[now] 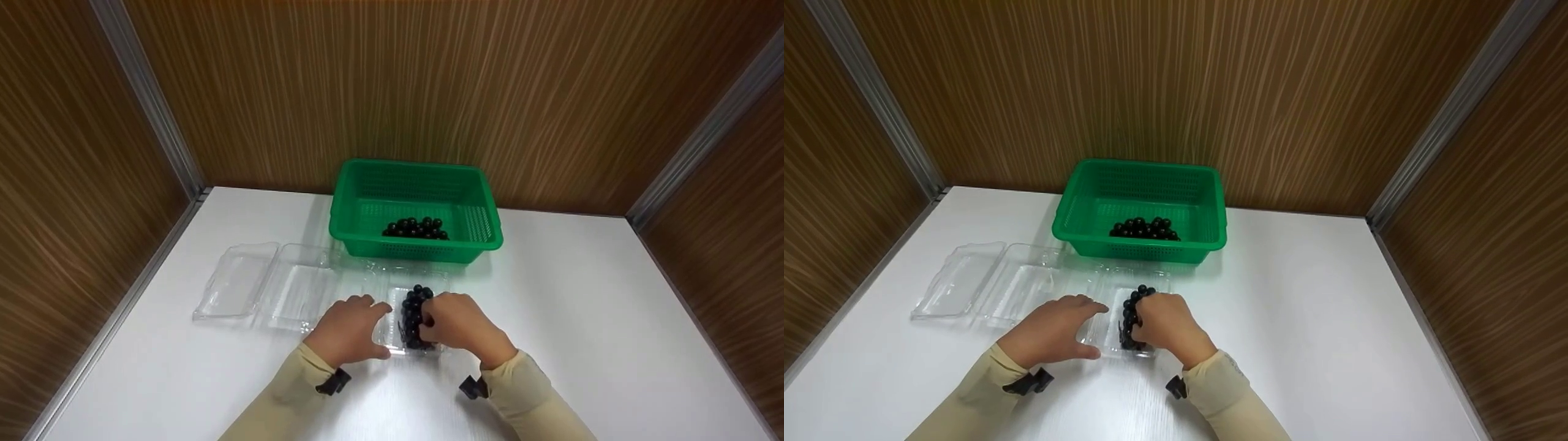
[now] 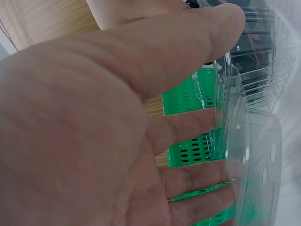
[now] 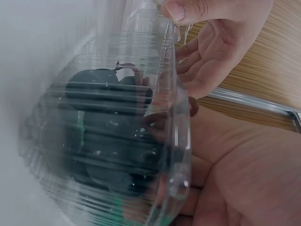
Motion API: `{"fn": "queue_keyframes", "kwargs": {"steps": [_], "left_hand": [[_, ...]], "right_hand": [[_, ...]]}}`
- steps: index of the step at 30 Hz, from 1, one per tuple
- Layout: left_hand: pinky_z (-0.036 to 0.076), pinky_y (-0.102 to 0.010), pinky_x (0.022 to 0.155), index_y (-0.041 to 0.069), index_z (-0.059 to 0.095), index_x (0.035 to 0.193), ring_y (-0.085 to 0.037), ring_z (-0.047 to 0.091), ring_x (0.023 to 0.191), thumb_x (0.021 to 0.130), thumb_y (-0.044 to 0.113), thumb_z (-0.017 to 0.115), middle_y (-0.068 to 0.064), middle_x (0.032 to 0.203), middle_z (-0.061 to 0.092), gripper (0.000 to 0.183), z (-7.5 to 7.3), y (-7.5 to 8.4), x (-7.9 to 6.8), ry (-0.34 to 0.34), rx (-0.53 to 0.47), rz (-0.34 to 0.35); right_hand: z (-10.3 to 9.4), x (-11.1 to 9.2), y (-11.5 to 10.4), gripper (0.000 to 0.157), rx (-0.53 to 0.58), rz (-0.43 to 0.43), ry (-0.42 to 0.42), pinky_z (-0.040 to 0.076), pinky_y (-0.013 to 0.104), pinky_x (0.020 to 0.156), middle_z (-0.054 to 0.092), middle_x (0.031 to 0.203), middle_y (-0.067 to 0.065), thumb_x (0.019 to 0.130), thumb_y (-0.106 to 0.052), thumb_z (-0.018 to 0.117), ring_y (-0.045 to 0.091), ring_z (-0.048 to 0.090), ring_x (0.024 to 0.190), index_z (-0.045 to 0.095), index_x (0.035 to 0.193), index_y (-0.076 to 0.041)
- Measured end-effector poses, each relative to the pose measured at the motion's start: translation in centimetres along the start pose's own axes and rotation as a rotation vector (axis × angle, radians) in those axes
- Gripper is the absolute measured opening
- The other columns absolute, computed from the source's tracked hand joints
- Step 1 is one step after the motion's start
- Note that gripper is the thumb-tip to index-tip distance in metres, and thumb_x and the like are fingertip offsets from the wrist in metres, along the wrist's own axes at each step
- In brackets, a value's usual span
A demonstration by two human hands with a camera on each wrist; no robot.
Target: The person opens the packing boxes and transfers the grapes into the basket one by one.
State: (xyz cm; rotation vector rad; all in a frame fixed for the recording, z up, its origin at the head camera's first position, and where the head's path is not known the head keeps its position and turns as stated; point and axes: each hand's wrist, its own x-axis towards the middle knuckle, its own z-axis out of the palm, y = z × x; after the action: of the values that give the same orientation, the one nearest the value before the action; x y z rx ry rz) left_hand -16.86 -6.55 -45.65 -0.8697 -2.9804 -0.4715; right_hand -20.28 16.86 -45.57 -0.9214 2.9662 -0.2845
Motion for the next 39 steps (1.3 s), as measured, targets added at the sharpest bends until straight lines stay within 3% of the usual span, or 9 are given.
{"fn": "queue_keyframes", "kwargs": {"steps": [9,22,30,39], "left_hand": [[0.049,-0.054,0.1,0.009,0.067,0.129,-0.036,0.059,0.124,0.074,0.044,0.091,-0.015,0.119,0.069,0.069,0.06,-0.14,-0.02,0.022,-0.004,0.005],[0.051,-0.053,0.098,0.008,0.066,0.132,-0.036,0.06,0.12,0.076,0.044,0.089,-0.015,0.12,0.068,0.071,-0.08,-0.07,-0.06,-0.003,-0.026,0.005],[0.053,-0.051,0.087,0.007,0.066,0.132,-0.034,0.062,0.107,0.075,0.048,0.09,-0.014,0.115,0.068,0.074,-0.04,-0.05,0.17,-0.017,-0.054,-0.008],[0.054,-0.05,0.088,0.007,0.062,0.137,-0.034,0.063,0.107,0.075,0.048,0.089,-0.013,0.115,0.069,0.079,0.05,0.18,0.17,-0.017,-0.039,-0.004]], "right_hand": [[-0.13,0.03,-0.01,0.033,0.02,-0.03,0.06,0.03,0.029,0.049,0.039,0.052,-0.013,0.079,-0.016,0.076,0.008,0.033,0.05,0.052,0.057,-0.019],[-0.31,0.22,0.11,0.026,0.03,-0.014,0.067,0.04,0.032,0.051,0.051,0.055,-0.011,0.083,-0.02,0.077,0.009,0.044,0.053,0.059,0.063,-0.019],[-0.63,0.14,0.18,0.024,0.172,0.041,-0.057,0.046,0.033,0.057,0.058,0.061,-0.01,0.086,-0.021,0.079,0.01,0.05,0.058,0.066,0.066,-0.016],[-0.88,-0.01,0.11,0.027,0.202,0.044,-0.096,0.042,0.031,0.054,0.053,0.056,-0.012,0.084,-0.018,0.076,0.009,0.042,0.054,0.063,0.06,-0.017]]}}
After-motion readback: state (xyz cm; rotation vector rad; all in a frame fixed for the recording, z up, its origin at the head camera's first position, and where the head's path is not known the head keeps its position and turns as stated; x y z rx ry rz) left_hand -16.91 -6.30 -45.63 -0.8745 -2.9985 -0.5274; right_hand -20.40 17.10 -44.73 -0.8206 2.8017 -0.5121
